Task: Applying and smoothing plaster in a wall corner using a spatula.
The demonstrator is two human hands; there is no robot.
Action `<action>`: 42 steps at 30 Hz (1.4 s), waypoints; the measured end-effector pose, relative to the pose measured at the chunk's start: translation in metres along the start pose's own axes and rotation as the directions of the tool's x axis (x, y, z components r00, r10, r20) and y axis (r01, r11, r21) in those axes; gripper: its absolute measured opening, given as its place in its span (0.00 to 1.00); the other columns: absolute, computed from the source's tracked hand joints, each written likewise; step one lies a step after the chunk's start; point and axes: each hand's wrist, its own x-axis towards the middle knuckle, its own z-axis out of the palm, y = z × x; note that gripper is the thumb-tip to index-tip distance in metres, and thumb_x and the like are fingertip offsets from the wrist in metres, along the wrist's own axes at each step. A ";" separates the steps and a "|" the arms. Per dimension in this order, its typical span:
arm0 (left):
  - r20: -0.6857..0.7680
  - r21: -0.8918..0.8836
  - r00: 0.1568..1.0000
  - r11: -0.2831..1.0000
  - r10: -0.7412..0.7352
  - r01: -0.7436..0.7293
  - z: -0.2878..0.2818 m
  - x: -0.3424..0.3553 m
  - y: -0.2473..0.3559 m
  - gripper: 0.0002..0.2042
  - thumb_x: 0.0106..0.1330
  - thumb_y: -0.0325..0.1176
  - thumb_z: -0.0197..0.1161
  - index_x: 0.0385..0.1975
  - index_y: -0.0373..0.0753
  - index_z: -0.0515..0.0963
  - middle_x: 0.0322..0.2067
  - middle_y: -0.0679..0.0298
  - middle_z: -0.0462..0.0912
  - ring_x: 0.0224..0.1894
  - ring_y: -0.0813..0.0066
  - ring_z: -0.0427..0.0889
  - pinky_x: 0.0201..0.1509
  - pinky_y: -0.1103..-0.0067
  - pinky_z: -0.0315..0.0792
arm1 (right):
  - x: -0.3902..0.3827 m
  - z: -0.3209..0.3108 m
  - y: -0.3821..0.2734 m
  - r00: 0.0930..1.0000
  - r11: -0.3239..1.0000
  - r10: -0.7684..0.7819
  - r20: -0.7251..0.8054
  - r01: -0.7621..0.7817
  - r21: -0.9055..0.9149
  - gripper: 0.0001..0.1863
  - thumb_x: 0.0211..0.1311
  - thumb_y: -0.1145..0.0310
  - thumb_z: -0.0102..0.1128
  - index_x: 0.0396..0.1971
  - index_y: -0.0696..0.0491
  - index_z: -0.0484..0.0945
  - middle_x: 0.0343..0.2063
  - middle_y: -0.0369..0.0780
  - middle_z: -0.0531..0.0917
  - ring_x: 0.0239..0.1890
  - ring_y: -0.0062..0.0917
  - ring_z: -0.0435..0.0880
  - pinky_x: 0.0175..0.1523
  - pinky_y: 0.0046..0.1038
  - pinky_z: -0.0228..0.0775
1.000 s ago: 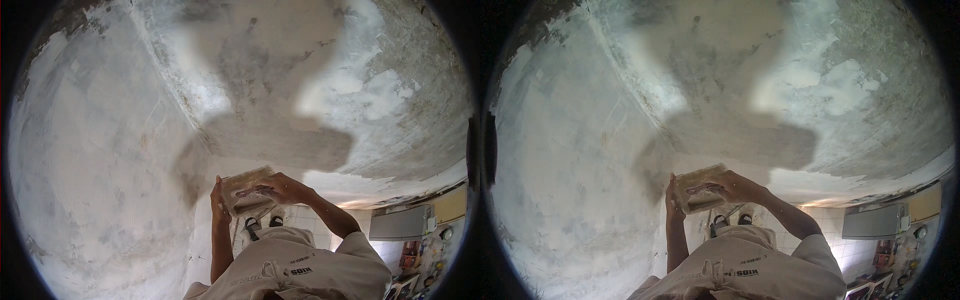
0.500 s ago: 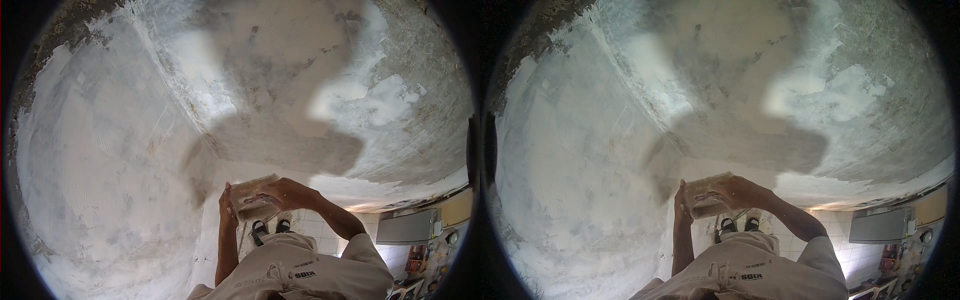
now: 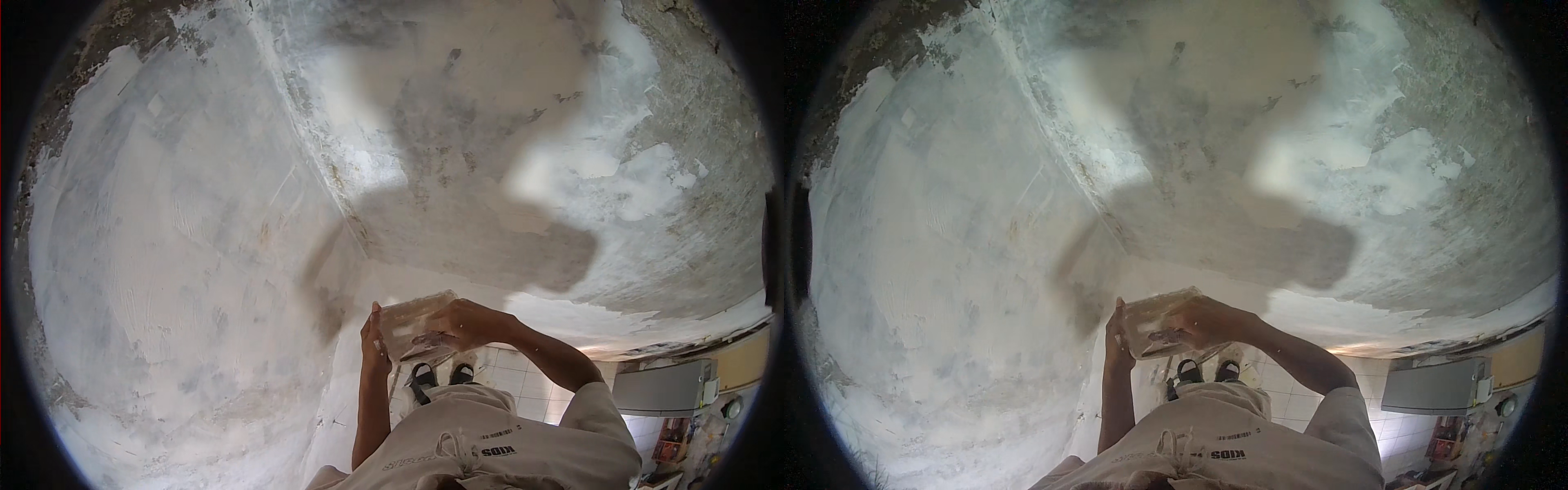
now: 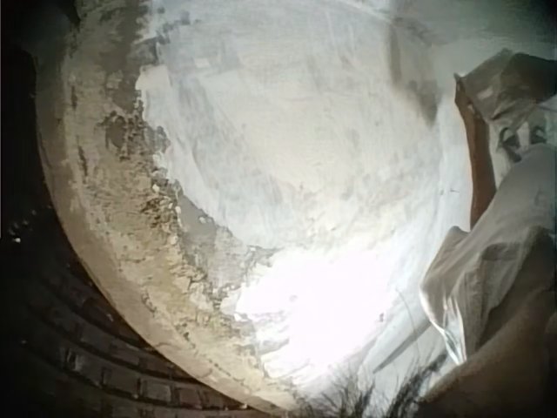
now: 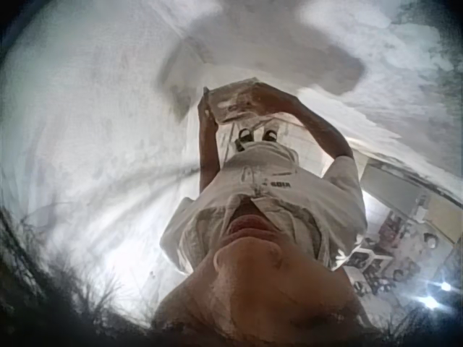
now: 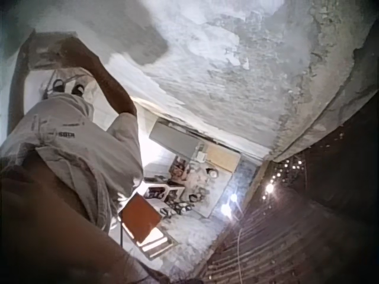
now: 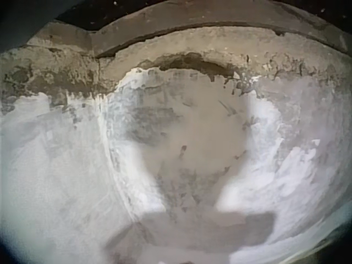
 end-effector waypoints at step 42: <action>-0.334 -0.324 0.928 0.905 0.164 -0.276 -0.078 0.004 -0.045 0.22 0.69 0.49 0.51 0.44 0.32 0.73 0.41 0.64 0.75 0.49 0.75 0.70 0.59 0.76 0.58 | 0.180 -0.117 0.084 0.760 0.141 0.208 0.616 0.600 -0.788 0.19 0.60 0.62 0.50 0.50 0.51 0.76 0.59 0.40 0.69 0.64 0.39 0.63 0.69 0.41 0.52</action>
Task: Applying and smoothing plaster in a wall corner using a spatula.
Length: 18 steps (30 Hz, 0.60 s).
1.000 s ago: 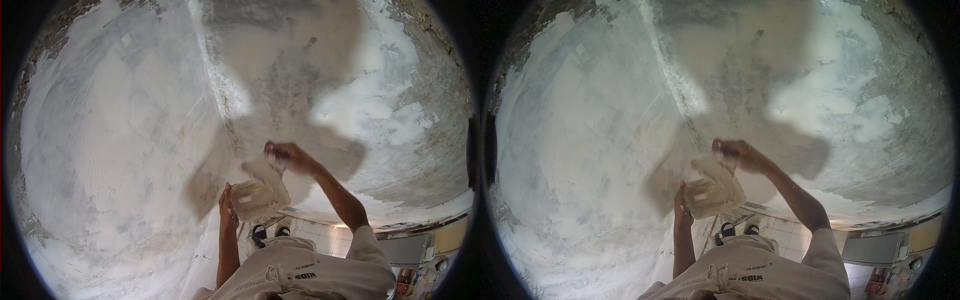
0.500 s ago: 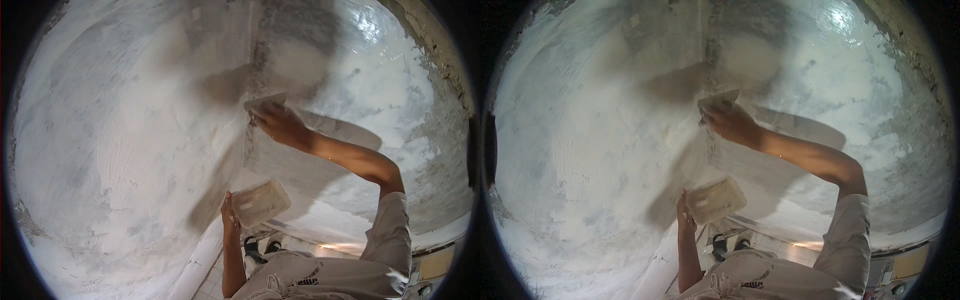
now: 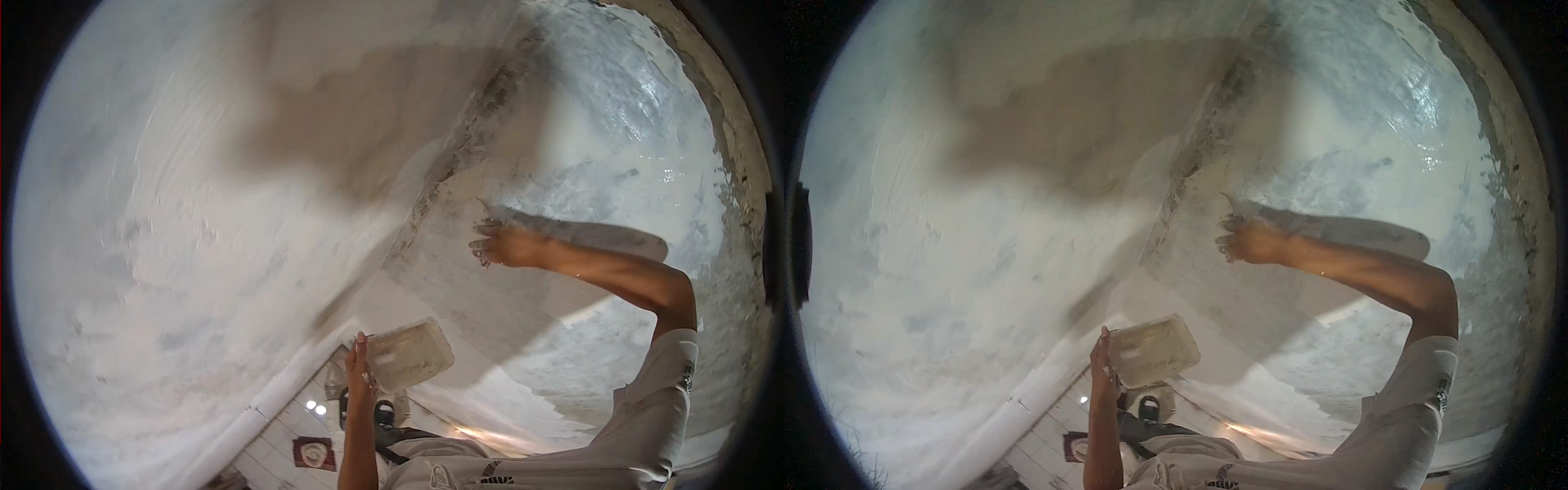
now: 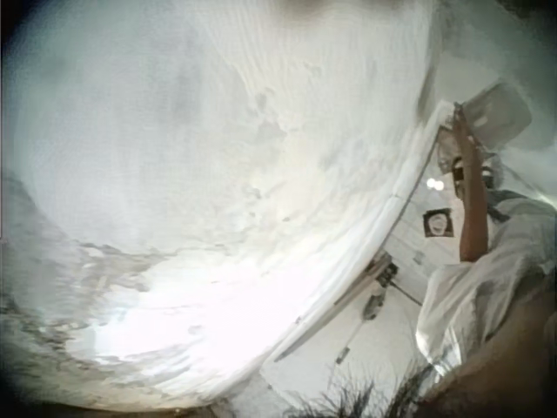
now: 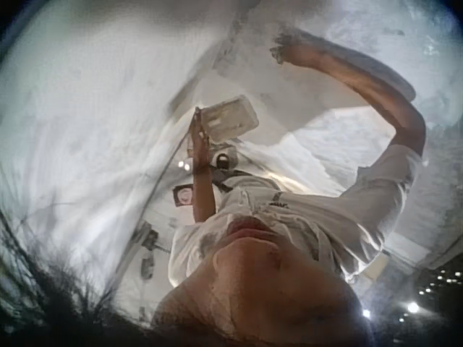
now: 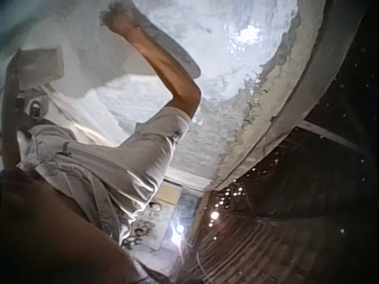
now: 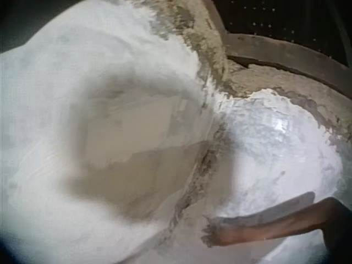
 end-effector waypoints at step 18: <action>-0.117 -0.076 0.980 0.982 0.161 -0.171 0.045 -0.053 -0.002 0.16 0.70 0.46 0.52 0.29 0.40 0.76 0.28 0.75 0.72 0.33 0.85 0.67 0.41 0.84 0.62 | -0.045 -0.039 -0.007 0.948 0.992 0.123 0.294 -0.121 -0.023 0.13 0.56 0.66 0.58 0.42 0.50 0.80 0.57 0.36 0.72 0.62 0.37 0.66 0.62 0.37 0.63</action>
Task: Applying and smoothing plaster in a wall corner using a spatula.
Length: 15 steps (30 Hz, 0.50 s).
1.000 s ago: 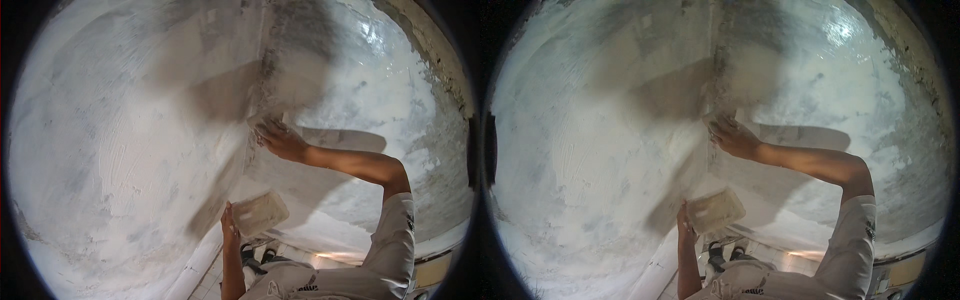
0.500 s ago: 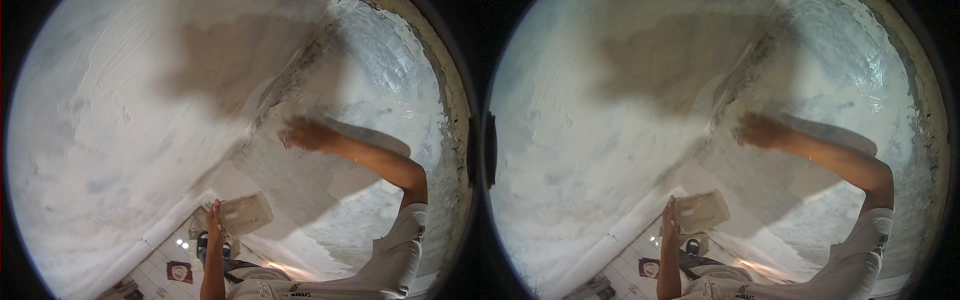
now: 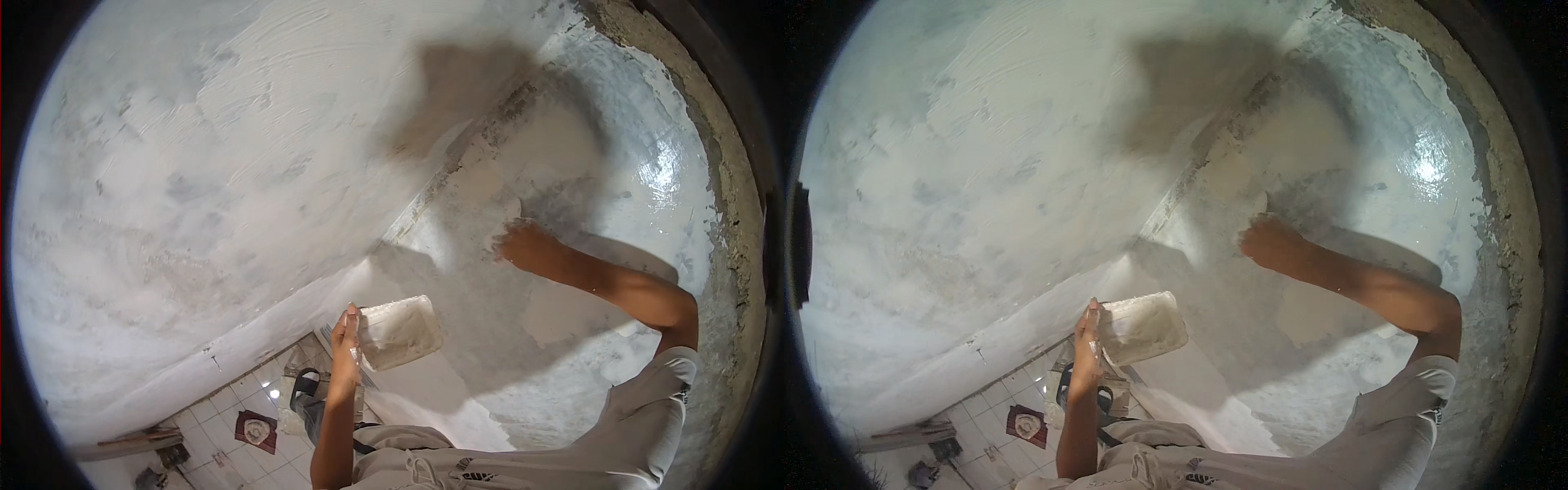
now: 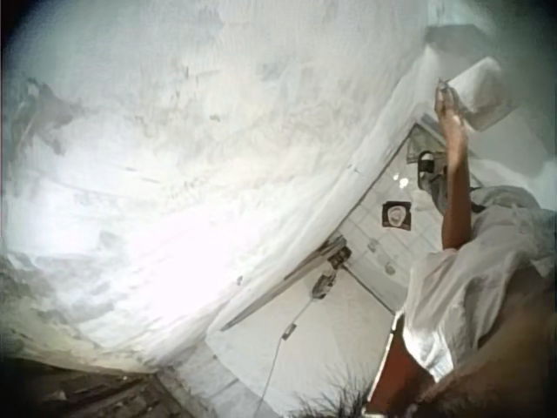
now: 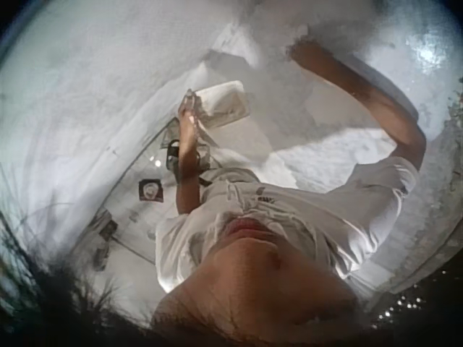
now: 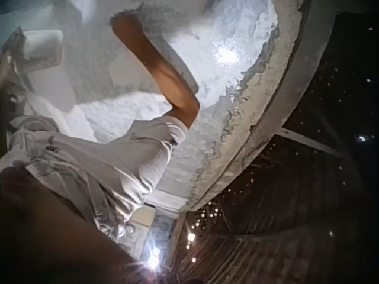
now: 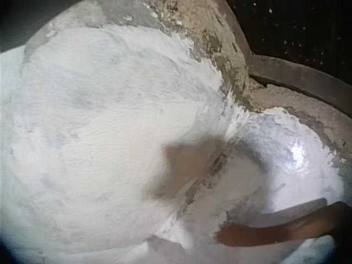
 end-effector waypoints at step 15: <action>-0.096 0.025 0.995 0.999 0.031 -0.029 -0.017 -0.024 -0.011 0.22 0.68 0.48 0.55 0.48 0.33 0.75 0.45 0.66 0.75 0.49 0.79 0.69 0.58 0.80 0.58 | 0.035 0.010 -0.013 0.974 0.985 0.049 -0.219 -0.083 -0.152 0.06 0.55 0.68 0.56 0.28 0.49 0.82 0.28 0.36 0.83 0.42 0.31 0.80 0.44 0.33 0.71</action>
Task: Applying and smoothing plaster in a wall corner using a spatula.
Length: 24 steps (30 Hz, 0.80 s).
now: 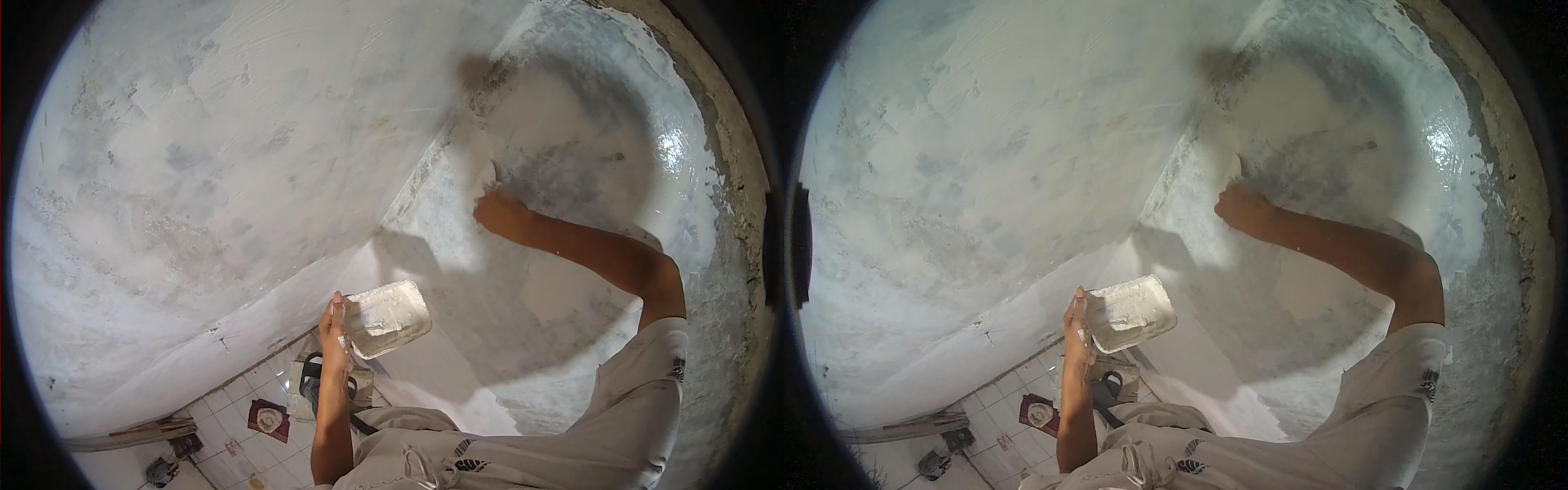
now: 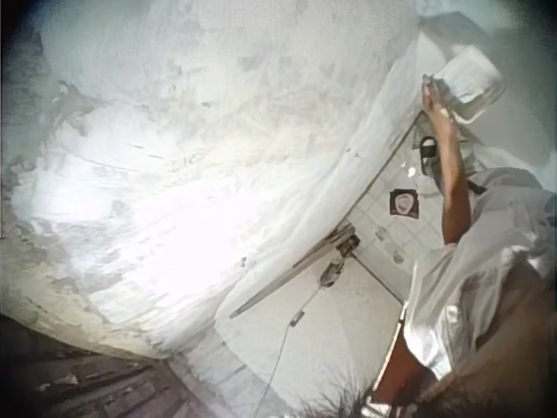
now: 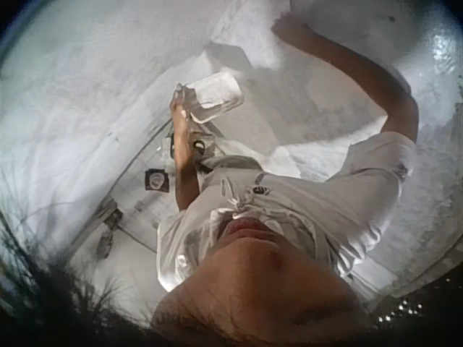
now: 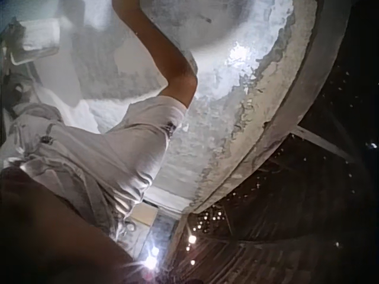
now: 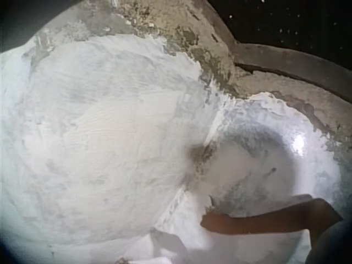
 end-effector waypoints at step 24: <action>0.209 0.075 0.969 0.990 -0.131 0.117 0.013 0.054 0.019 0.25 0.68 0.50 0.54 0.50 0.32 0.73 0.45 0.65 0.75 0.49 0.77 0.70 0.57 0.78 0.60 | -0.029 -0.022 0.019 0.986 0.987 0.159 -0.044 -0.159 0.008 0.20 0.59 0.64 0.52 0.50 0.57 0.76 0.61 0.44 0.68 0.65 0.41 0.61 0.66 0.39 0.55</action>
